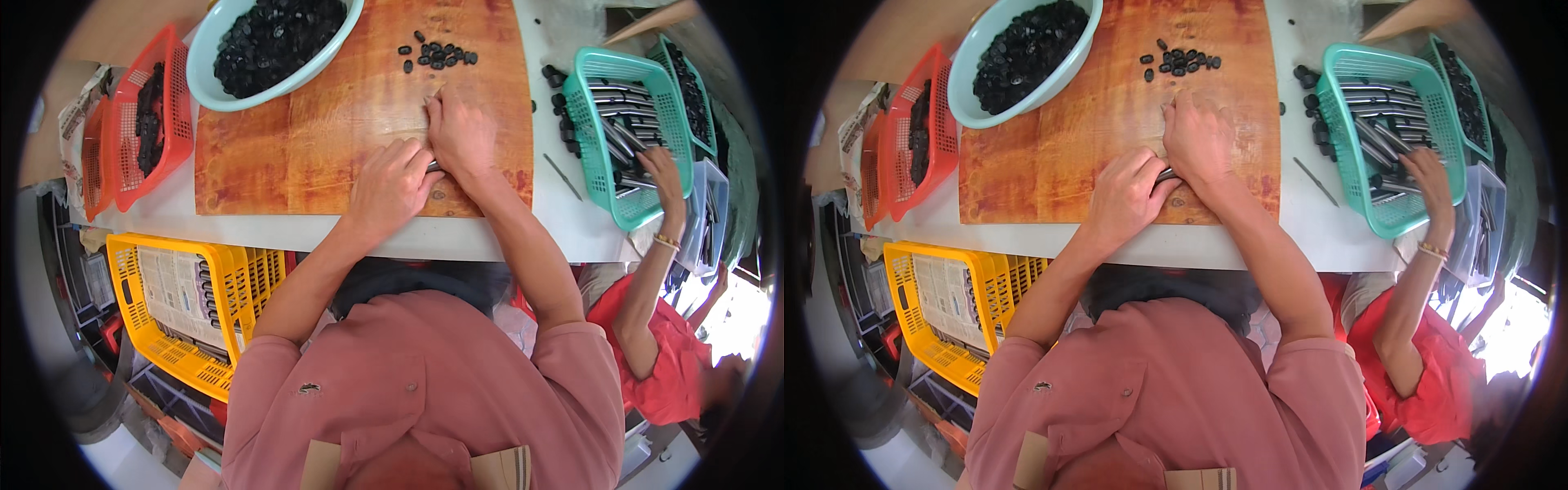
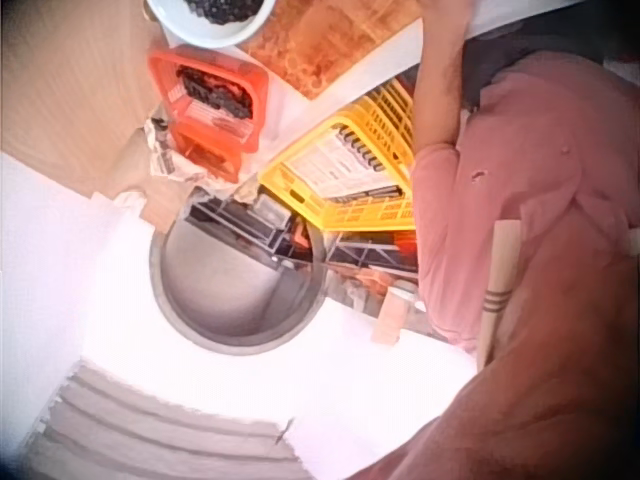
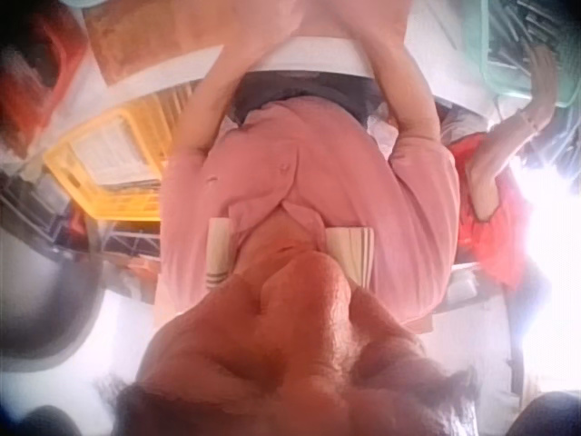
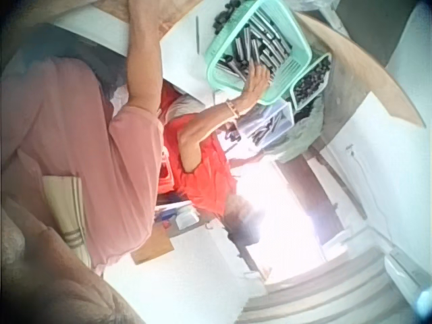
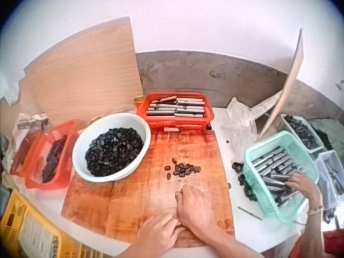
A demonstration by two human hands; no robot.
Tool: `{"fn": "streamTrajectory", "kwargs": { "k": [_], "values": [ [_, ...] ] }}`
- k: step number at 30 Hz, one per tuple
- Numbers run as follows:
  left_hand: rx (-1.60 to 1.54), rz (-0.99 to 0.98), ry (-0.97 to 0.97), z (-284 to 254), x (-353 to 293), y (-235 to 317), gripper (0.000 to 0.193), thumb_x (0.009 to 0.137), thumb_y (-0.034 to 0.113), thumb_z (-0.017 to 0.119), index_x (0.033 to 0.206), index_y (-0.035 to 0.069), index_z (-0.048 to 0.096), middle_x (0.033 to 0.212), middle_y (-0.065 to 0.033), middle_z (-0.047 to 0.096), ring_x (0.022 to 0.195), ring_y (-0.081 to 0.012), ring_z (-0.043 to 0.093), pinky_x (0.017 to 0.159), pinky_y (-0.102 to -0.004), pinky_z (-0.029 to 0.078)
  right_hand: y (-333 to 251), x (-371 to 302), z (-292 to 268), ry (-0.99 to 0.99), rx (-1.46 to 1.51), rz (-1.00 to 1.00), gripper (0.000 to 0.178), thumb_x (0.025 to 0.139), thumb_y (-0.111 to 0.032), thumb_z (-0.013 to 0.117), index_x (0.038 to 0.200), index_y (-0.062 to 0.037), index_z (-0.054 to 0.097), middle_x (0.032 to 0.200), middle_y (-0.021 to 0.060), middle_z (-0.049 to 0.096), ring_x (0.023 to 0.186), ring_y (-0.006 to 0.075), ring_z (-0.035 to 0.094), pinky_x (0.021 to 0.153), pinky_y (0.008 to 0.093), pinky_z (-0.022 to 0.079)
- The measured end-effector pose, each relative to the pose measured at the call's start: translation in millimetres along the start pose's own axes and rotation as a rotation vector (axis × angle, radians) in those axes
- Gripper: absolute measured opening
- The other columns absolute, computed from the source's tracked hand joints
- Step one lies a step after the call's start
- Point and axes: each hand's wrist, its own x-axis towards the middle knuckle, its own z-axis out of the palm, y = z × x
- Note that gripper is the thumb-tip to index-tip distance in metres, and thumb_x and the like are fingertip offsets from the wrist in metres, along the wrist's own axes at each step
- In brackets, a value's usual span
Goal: The person repeatedly picks up small black caps and metal marker bodies, inserts the caps into the bodies, and places the assembled markers into a yellow basket. The process is repeated continuously with items from a bowl and a green basket.
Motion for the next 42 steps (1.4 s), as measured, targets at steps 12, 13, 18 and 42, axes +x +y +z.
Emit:
{"fn": "streamTrajectory", "kwargs": {
  "k": [12, 13, 18, 42],
  "values": [
    [0.073, -0.076, 0.139, -1.3, -0.5, -4.0, 0.03, 0.085, 0.02, 0.078, 0.109, 0.003, 0.07, 0.097, -0.0143, 0.064, 0.089, -0.0377, 0.065, 0.077, -0.0456, 0.053, 31.9, 7.0, -0.8, 0.205, 1.029, 0.276, 0.033, 0.104, -0.027, 0.059, 0.087, 0.0002, 0.065, 0.07, 0.0027, 0.058, 0.064, 0.0109, 0.053, 0.06, 0.0303, 0.045],
    [0.062, -0.093, 0.117, -2.2, -2.1, -4.1, 0.031, 0.085, 0.02, 0.078, 0.11, 0.003, 0.07, 0.098, -0.0146, 0.064, 0.09, -0.0379, 0.065, 0.078, -0.0454, 0.053, 33.4, 3.2, -0.7, 0.212, 1.079, 0.282, 0.033, 0.105, -0.026, 0.059, 0.086, 0.0001, 0.064, 0.07, 0.0007, 0.056, 0.064, 0.008, 0.049, 0.06, 0.0278, 0.044],
    [0.04, -0.153, 0.057, -10.9, -4.7, -12.9, 0.03, 0.085, 0.018, 0.079, 0.111, 0.005, 0.069, 0.099, -0.0157, 0.064, 0.093, -0.0377, 0.065, 0.08, -0.045, 0.053, 32.2, 2.2, 2.2, 0.165, 0.999, 0.287, 0.032, 0.104, -0.026, 0.059, 0.087, 0.0011, 0.065, 0.069, 0.0038, 0.059, 0.064, 0.0107, 0.053, 0.061, 0.0307, 0.045],
    [-1.713, -0.925, 0.094, -17.6, -4.2, -23.8, 0.039, 0.108, 0.032, 0.044, 0.123, 0.001, 0.062, 0.093, -0.0102, 0.066, 0.074, -0.0202, 0.063, 0.068, -0.0348, 0.056, 16.7, 3.3, -14.0, 0.082, 0.699, 0.229, 0.032, 0.1, -0.025, 0.064, 0.087, 0.0042, 0.068, 0.07, 0.0182, 0.066, 0.062, 0.0238, 0.062, 0.064, 0.0398, 0.049]
  ]
}}
